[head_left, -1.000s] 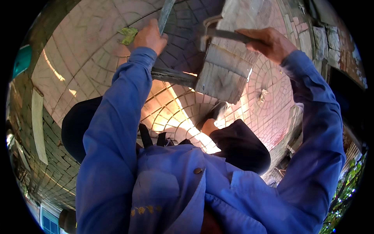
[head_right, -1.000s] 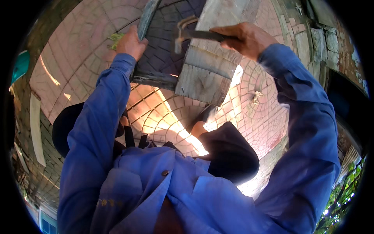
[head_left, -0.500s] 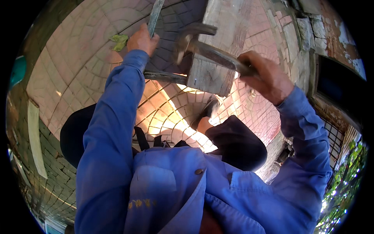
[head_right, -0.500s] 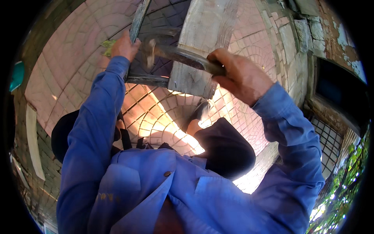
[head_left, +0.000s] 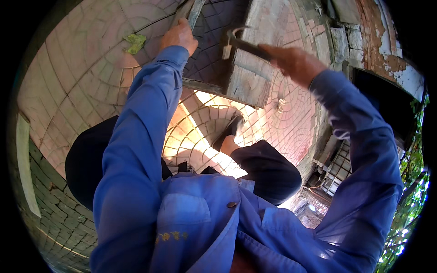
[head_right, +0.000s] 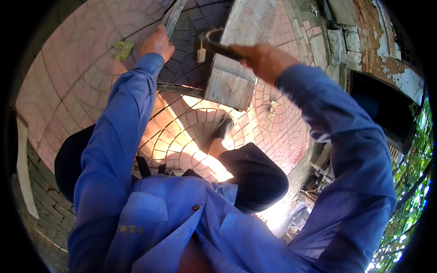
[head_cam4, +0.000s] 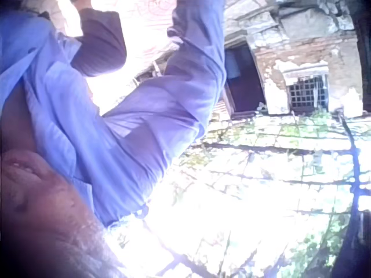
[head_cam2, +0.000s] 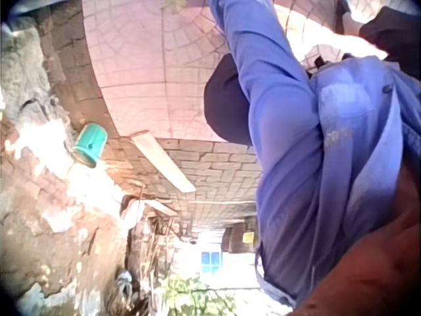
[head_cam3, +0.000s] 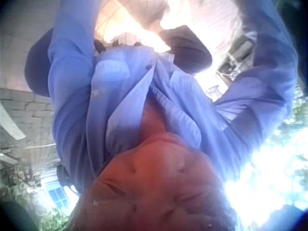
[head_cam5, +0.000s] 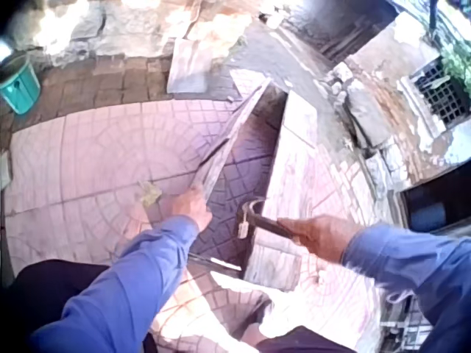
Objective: The person assembles a wooden box by hand, using a hammer to drive nails into the wooden planks. They position the planks, hammer nails, and adjust the structure to form the box.
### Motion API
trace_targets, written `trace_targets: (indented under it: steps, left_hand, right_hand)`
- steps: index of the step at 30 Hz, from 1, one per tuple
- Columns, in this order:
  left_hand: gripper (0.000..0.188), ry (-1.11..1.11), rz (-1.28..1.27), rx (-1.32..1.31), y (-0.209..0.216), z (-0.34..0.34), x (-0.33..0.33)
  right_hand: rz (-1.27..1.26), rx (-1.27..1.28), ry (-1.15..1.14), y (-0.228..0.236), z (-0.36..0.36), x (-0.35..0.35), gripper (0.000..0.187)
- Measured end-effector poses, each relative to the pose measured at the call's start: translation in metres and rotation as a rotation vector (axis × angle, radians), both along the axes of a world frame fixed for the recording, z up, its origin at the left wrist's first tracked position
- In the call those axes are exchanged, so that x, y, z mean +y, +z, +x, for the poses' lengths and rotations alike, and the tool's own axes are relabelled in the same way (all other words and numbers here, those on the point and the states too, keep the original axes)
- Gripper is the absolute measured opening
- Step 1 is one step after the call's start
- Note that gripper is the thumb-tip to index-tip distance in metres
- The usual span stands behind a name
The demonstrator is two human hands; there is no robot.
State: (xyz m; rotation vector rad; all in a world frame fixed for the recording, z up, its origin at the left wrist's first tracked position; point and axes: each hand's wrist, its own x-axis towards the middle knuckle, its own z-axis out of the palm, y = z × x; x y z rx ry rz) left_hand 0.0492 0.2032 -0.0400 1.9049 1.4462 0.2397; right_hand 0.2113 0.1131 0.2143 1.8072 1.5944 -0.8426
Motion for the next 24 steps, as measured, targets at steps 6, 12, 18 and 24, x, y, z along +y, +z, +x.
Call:
trace_targets:
  steps: [6,12,18,24]
  left_hand:
    - [0.039,0.009,0.031,0.008,-0.009,-0.003,0.001]
    - [0.04,0.005,0.053,-0.03,-0.014,-0.01,0.003]
    - [0.038,-0.005,0.044,-0.049,-0.015,-0.005,0.002]
    - [0.038,0.009,0.073,-0.034,-0.021,-0.006,0.003]
  right_hand:
    - [-0.016,0.047,0.239,0.003,0.002,0.002,0.041]
    - [0.182,-0.053,0.211,-0.01,-0.001,-0.004,0.051]
    - [-0.073,0.012,-0.044,0.02,0.003,0.017,0.044]
    - [0.097,0.006,0.156,0.0,0.013,-0.031,0.045]
